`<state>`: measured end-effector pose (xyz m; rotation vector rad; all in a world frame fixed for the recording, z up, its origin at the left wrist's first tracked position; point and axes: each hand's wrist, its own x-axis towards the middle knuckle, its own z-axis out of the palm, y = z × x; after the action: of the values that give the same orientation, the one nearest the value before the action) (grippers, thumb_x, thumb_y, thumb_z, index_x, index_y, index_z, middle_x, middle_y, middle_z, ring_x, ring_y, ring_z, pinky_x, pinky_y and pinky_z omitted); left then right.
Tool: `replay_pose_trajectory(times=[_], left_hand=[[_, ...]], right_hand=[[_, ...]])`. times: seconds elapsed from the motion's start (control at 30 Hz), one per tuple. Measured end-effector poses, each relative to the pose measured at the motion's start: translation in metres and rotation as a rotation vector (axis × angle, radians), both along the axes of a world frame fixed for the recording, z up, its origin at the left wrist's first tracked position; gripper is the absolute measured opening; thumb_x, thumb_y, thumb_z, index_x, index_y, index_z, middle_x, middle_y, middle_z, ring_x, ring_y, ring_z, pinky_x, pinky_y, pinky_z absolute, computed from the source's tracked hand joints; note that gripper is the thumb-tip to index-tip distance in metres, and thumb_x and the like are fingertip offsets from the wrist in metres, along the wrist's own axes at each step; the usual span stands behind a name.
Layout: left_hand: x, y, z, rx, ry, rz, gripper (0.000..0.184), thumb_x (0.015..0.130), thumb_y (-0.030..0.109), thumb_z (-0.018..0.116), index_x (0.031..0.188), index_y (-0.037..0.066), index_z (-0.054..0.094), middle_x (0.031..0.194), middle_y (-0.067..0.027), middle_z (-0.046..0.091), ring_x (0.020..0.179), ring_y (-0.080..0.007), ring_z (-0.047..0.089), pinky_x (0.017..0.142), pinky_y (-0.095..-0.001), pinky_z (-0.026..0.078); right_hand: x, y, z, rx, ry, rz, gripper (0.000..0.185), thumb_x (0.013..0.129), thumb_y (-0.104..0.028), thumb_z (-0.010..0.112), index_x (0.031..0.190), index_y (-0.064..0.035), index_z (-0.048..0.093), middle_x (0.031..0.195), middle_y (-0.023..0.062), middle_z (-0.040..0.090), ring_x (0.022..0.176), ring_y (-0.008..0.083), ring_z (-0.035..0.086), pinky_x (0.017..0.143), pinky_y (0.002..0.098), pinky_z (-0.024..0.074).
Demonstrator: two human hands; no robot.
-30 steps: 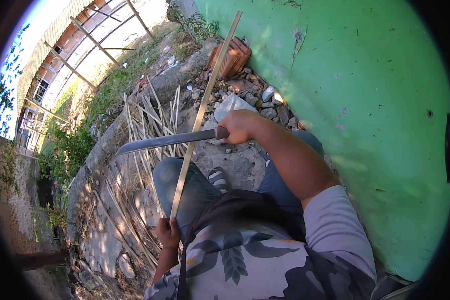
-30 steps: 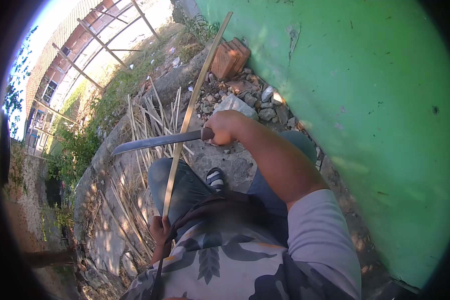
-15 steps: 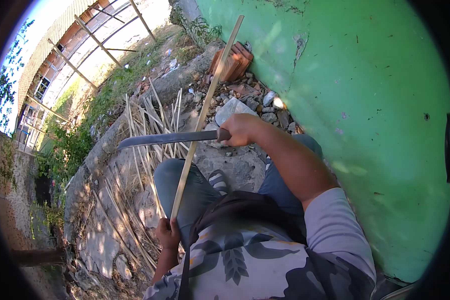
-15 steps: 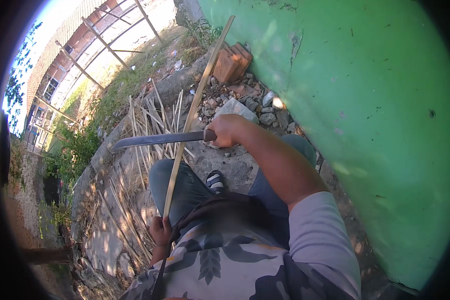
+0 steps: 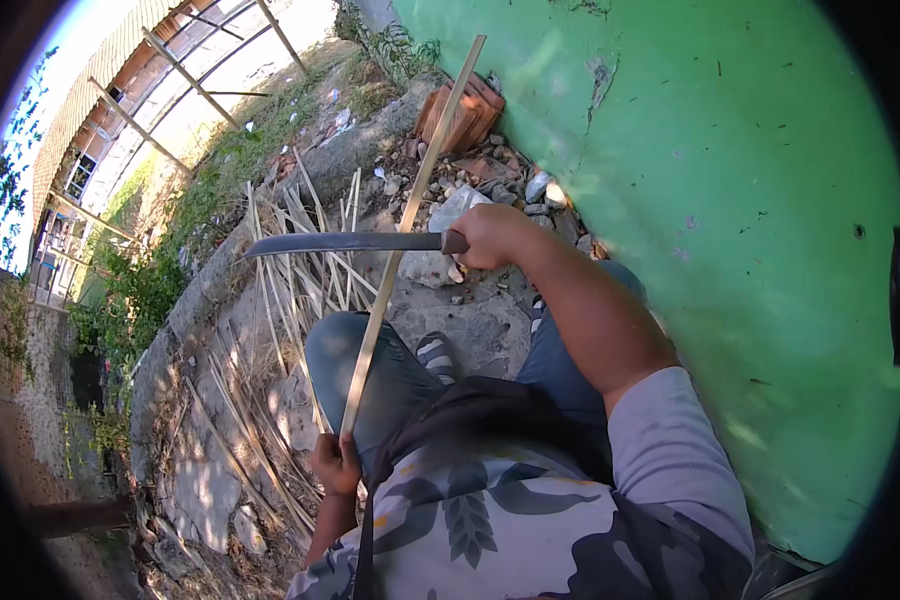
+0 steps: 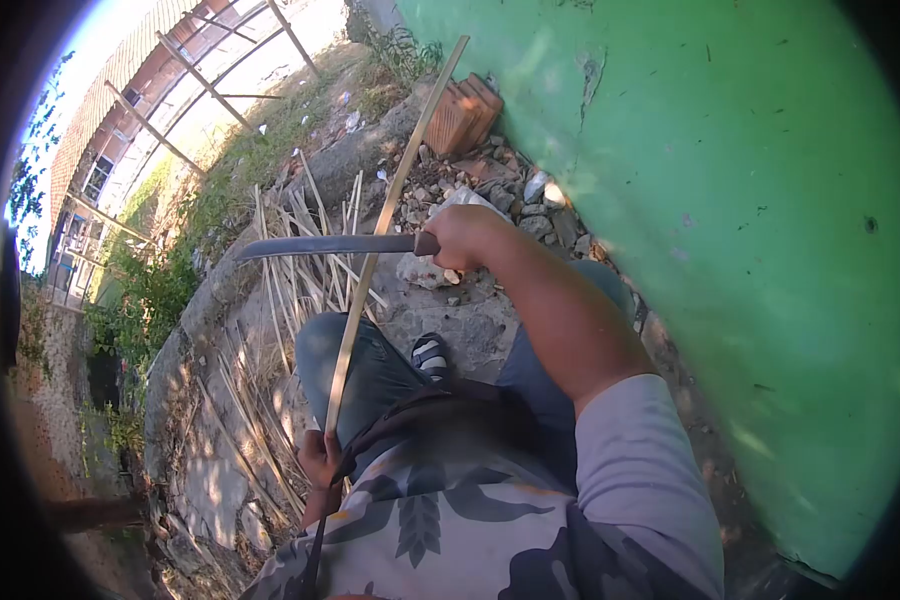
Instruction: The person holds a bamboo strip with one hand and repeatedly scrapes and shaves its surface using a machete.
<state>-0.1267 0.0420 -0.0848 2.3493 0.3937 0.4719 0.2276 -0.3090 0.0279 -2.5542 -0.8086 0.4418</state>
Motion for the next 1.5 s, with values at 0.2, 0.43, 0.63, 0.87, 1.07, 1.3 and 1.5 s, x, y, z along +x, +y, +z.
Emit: replay_pose_trajectory(times=[0.2, 0.43, 0.63, 0.87, 1.07, 1.3, 1.5], left_hand=[[0.001, 0.003, -0.01, 0.023, -0.023, 0.003, 0.035, 0.095, 0.027, 0.07, 0.074, 0.004, 0.052, 0.057, -0.0073, 0.048, 0.05, -0.0198, 0.045, 0.05, -0.0361, 0.036], [0.003, -0.002, -0.001, 0.092, -0.05, -0.004, 0.035, 0.095, 0.026, 0.07, 0.074, 0.004, 0.052, 0.056, -0.0077, 0.048, 0.049, -0.0193, 0.045, 0.05, -0.0362, 0.037], [0.004, -0.006, 0.005, 0.074, -0.045, 0.006, 0.035, 0.095, 0.025, 0.07, 0.074, 0.004, 0.052, 0.055, -0.0076, 0.048, 0.048, -0.0192, 0.045, 0.049, -0.0363, 0.037], [0.003, 0.001, -0.006, 0.065, -0.041, -0.002, 0.034, 0.095, 0.026, 0.07, 0.075, 0.004, 0.053, 0.056, -0.0072, 0.049, 0.049, -0.0192, 0.045, 0.05, -0.0357, 0.037], [0.002, -0.001, -0.002, 0.051, -0.015, 0.014, 0.034, 0.095, 0.026, 0.07, 0.075, 0.004, 0.053, 0.056, -0.0077, 0.05, 0.049, -0.0187, 0.046, 0.05, -0.0359, 0.037], [0.005, -0.001, -0.001, 0.094, -0.051, -0.005, 0.036, 0.094, 0.027, 0.07, 0.073, 0.004, 0.052, 0.055, -0.0084, 0.049, 0.048, -0.0196, 0.046, 0.049, -0.0369, 0.037], [0.004, -0.005, 0.002, 0.076, -0.029, 0.014, 0.037, 0.095, 0.028, 0.069, 0.073, 0.004, 0.051, 0.056, -0.0083, 0.048, 0.049, -0.0207, 0.045, 0.049, -0.037, 0.036]], right_hand=[[-0.036, 0.012, 0.027, 0.035, 0.009, 0.094, 0.024, 0.08, -0.033, 0.072, 0.098, -0.018, 0.075, 0.096, 0.0107, 0.075, 0.092, 0.0302, 0.072, 0.079, 0.0439, 0.0556], [-0.027, 0.02, 0.009, -0.057, -0.078, 0.205, 0.024, 0.079, -0.033, 0.074, 0.1, -0.0197, 0.075, 0.094, 0.0097, 0.075, 0.091, 0.0293, 0.072, 0.079, 0.0433, 0.0558], [-0.006, 0.002, 0.002, 0.035, -0.026, -0.005, 0.027, 0.081, -0.033, 0.073, 0.102, -0.0171, 0.075, 0.095, 0.0114, 0.074, 0.093, 0.0317, 0.071, 0.081, 0.0435, 0.0549], [-0.023, 0.01, 0.01, 0.051, 0.016, 0.091, 0.026, 0.079, -0.031, 0.073, 0.102, -0.0175, 0.075, 0.094, 0.0113, 0.074, 0.094, 0.0331, 0.071, 0.081, 0.0446, 0.0549], [-0.029, 0.019, 0.015, -0.06, -0.071, 0.181, 0.025, 0.079, -0.032, 0.073, 0.1, -0.0199, 0.075, 0.095, 0.01, 0.075, 0.094, 0.032, 0.071, 0.081, 0.0447, 0.0551], [-0.009, -0.002, 0.012, 0.041, -0.042, 0.064, 0.024, 0.081, -0.033, 0.074, 0.1, -0.0177, 0.075, 0.095, 0.0102, 0.075, 0.092, 0.0321, 0.071, 0.08, 0.0444, 0.055], [-0.001, -0.014, 0.001, 0.117, -0.093, -0.039, 0.028, 0.083, -0.036, 0.074, 0.099, -0.0126, 0.073, 0.092, 0.0119, 0.074, 0.089, 0.0328, 0.071, 0.078, 0.0433, 0.0545]])
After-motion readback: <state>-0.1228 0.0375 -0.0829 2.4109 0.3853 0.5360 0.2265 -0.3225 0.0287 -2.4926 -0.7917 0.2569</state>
